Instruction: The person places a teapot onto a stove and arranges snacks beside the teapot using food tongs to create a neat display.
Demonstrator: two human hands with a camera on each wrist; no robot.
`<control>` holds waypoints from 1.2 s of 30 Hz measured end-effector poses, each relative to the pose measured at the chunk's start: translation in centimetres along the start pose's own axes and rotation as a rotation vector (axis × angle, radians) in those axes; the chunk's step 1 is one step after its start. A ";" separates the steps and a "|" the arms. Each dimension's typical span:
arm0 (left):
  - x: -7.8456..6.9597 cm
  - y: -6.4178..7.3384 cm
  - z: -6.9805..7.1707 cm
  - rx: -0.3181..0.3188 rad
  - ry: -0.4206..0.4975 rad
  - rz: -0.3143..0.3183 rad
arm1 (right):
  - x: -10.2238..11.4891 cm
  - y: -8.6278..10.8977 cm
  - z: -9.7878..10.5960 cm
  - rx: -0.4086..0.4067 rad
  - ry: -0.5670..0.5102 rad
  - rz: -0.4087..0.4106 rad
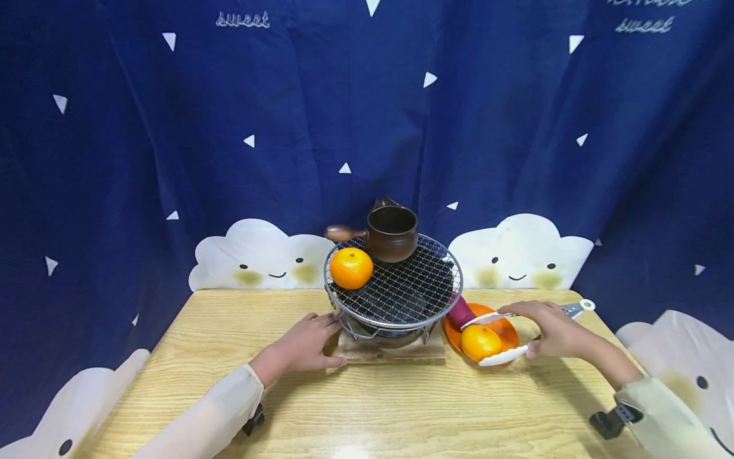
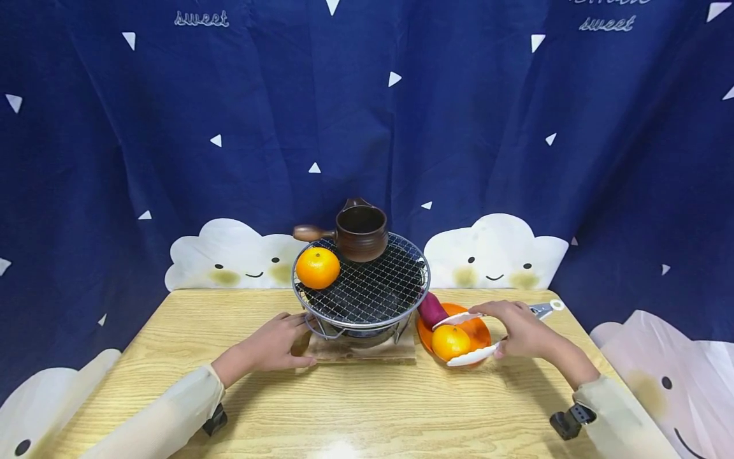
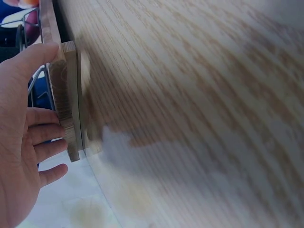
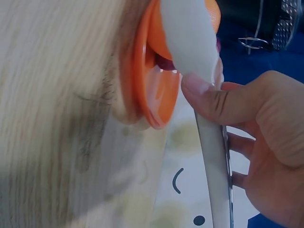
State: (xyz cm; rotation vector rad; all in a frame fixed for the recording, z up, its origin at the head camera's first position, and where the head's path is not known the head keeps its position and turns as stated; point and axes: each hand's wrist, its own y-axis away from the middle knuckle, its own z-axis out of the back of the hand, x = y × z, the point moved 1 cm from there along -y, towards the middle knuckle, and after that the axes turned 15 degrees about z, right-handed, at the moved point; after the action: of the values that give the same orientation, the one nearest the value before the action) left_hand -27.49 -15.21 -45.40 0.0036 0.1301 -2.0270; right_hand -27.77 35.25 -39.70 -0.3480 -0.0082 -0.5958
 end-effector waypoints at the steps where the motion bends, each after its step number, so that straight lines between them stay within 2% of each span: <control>1: 0.0 0.0 0.0 0.001 0.001 0.001 | 0.1 0.1 -0.1 0.000 0.011 -0.011; 5: 0.0 0.0 0.0 0.004 0.001 0.002 | 0.3 0.4 -0.5 -0.001 0.029 -0.035; 14: 0.0 -0.1 0.3 0.007 -0.010 0.001 | 0.7 0.4 -0.8 -0.023 0.069 -0.019; 21: 0.0 -0.1 0.2 -0.018 -0.014 -0.023 | 0.7 0.4 -0.9 -0.022 0.100 -0.006; 36: -0.2 -0.1 0.2 -0.014 0.000 -0.018 | 0.6 0.2 -0.8 -0.037 0.126 0.003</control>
State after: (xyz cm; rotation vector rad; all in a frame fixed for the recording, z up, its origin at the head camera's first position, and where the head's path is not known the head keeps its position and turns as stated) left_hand -27.48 -15.04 -45.16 -0.0068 0.1443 -2.0441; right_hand -27.20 34.82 -40.48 -0.3452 0.1247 -0.6142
